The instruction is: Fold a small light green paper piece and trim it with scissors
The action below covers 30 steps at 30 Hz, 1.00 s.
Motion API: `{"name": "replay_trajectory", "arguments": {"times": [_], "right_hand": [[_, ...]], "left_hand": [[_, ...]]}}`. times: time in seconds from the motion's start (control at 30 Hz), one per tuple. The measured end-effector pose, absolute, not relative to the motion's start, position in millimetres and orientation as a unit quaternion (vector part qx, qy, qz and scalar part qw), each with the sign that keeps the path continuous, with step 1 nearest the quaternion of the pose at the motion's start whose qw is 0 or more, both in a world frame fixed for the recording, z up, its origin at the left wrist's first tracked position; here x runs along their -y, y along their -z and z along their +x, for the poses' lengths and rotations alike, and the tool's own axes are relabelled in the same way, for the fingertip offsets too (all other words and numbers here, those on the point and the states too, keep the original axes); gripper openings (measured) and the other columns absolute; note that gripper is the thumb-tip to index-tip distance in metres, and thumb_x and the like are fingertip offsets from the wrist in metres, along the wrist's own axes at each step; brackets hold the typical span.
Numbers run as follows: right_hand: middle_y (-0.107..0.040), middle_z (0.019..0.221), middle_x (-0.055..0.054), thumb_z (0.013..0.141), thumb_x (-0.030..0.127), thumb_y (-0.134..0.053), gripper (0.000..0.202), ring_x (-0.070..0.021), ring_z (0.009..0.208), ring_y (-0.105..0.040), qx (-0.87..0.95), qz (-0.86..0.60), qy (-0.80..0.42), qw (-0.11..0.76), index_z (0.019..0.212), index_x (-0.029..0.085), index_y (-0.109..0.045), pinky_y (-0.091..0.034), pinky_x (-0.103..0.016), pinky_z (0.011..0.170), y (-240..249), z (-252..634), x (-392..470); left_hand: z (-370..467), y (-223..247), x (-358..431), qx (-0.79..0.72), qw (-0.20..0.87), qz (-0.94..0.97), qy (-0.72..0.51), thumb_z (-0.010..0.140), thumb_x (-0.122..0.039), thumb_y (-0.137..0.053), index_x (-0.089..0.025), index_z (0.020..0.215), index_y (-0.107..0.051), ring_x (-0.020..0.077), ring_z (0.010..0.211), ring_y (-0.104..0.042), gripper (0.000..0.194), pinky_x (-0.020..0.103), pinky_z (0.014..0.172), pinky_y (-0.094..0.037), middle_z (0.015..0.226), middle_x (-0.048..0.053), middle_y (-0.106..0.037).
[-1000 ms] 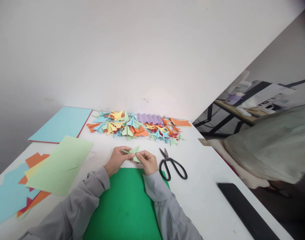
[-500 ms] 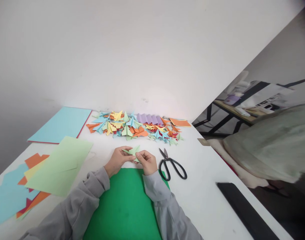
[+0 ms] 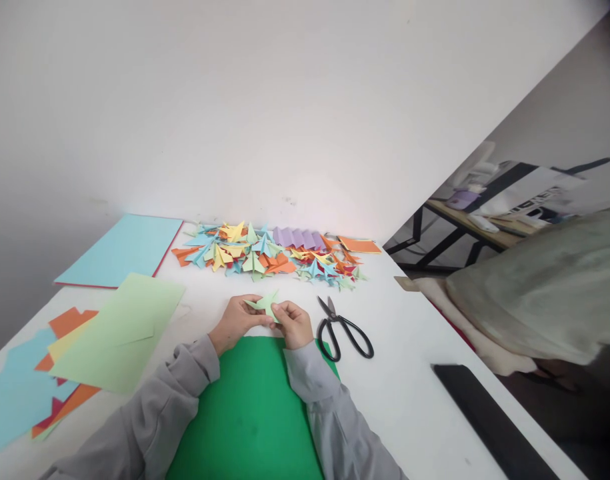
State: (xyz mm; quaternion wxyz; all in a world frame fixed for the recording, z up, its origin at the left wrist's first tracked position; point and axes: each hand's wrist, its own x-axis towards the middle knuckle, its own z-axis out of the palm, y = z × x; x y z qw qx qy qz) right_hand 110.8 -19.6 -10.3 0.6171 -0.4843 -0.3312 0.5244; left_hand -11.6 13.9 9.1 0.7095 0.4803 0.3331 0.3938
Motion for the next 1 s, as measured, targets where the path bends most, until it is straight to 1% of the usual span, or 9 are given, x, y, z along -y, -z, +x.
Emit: {"name": "replay_trajectory", "arguments": {"times": [0.1, 0.17, 0.27, 0.37, 0.57, 0.63, 0.73, 0.83, 1.0], "right_hand": [[-0.056, 0.043, 0.004, 0.060, 0.040, -0.066, 0.027, -0.0092, 0.040, -0.050, 0.359, -0.482, -0.513, 0.613, 0.054, 0.017, -0.054, -0.041, -0.022, 0.042, 10, 110, 20], [-0.056, 0.043, 0.004, 0.062, 0.039, -0.065, 0.026, -0.0094, 0.041, -0.050, 0.370, -0.475, -0.513, 0.612, 0.054, 0.017, -0.053, -0.041, -0.022, 0.043, 10, 109, 20], [-0.053, 0.041, 0.004, 0.062, 0.039, -0.065, 0.027, -0.0084, 0.039, -0.048, 0.375, -0.480, -0.504, 0.612, 0.053, 0.017, -0.053, -0.040, -0.021, 0.042, 9, 109, 20], [-0.050, 0.038, 0.006, 0.060, 0.041, -0.066, 0.029, -0.0077, 0.036, -0.045, 0.369, -0.491, -0.495, 0.615, 0.052, 0.017, -0.052, -0.040, -0.022, 0.042, 5, 108, 21], [-0.053, 0.040, 0.003, 0.061, 0.041, -0.066, 0.030, -0.0070, 0.036, -0.045, 0.406, -0.516, -0.457, 0.600, 0.050, 0.016, -0.053, -0.036, -0.020, 0.039, -1, 105, 23], [-0.054, 0.040, 0.003, 0.060, 0.041, -0.066, 0.030, -0.0071, 0.036, -0.046, 0.404, -0.507, -0.469, 0.600, 0.049, 0.016, -0.053, -0.036, -0.020, 0.039, 1, 105, 23], [-0.056, 0.043, 0.002, 0.060, 0.044, -0.065, 0.031, -0.0080, 0.037, -0.049, 0.386, -0.468, -0.531, 0.592, 0.050, 0.016, -0.056, -0.038, -0.021, 0.041, 5, 106, 21], [-0.058, 0.046, 0.002, 0.060, 0.045, -0.065, 0.031, -0.0087, 0.038, -0.050, 0.369, -0.442, -0.570, 0.586, 0.052, 0.016, -0.057, -0.040, -0.022, 0.042, 8, 107, 19], [-0.055, 0.040, 0.003, 0.059, 0.039, -0.067, 0.031, -0.0065, 0.033, -0.045, 0.366, -0.489, -0.512, 0.604, 0.046, 0.015, -0.052, -0.035, -0.019, 0.037, 10, 108, 18]], "left_hand": [[-12, -10, -14, -0.305, 0.718, 0.493, -0.385, 0.048, -0.019, -0.074, -0.009, 0.070, -0.060, 0.0122, 0.050, -0.055, 0.028, 0.026, 0.055, -0.044, 0.053, 0.000, -0.060], [-12, -9, -14, -0.272, 0.731, 0.492, -0.388, 0.052, -0.020, -0.072, -0.009, 0.069, -0.059, 0.0117, 0.050, -0.055, 0.023, 0.025, 0.055, -0.044, 0.052, 0.000, -0.059], [-12, -9, -14, -0.247, 0.750, 0.479, -0.382, 0.055, -0.020, -0.070, -0.009, 0.074, -0.059, 0.0121, 0.054, -0.055, 0.024, 0.027, 0.058, -0.045, 0.058, 0.001, -0.060], [-12, -9, -13, -0.262, 0.755, 0.464, -0.382, 0.058, -0.024, -0.069, -0.009, 0.071, -0.060, 0.0129, 0.057, -0.056, 0.022, 0.030, 0.061, -0.045, 0.063, 0.003, -0.061], [-14, -11, -15, -0.271, 0.762, 0.408, -0.424, 0.059, -0.021, -0.068, -0.010, 0.064, -0.057, 0.0116, 0.057, -0.055, 0.016, 0.028, 0.061, -0.045, 0.060, 0.002, -0.059], [-15, -12, -16, -0.264, 0.775, 0.401, -0.412, 0.060, -0.021, -0.068, -0.009, 0.064, -0.057, 0.0120, 0.056, -0.055, 0.016, 0.028, 0.060, -0.045, 0.060, 0.002, -0.059], [-16, -11, -18, -0.258, 0.801, 0.387, -0.377, 0.063, -0.022, -0.066, -0.008, 0.064, -0.057, 0.0119, 0.053, -0.054, 0.017, 0.028, 0.058, -0.045, 0.058, 0.004, -0.058], [-18, -7, -20, -0.253, 0.830, 0.359, -0.345, 0.067, -0.023, -0.062, -0.008, 0.060, -0.055, 0.0114, 0.053, -0.054, 0.019, 0.026, 0.057, -0.044, 0.056, 0.005, -0.057], [-18, -4, -23, -0.256, 0.853, 0.280, -0.359, 0.065, -0.014, -0.064, -0.012, 0.067, -0.052, 0.0087, 0.056, -0.056, 0.013, 0.020, 0.055, -0.044, 0.058, 0.001, -0.057]]}}
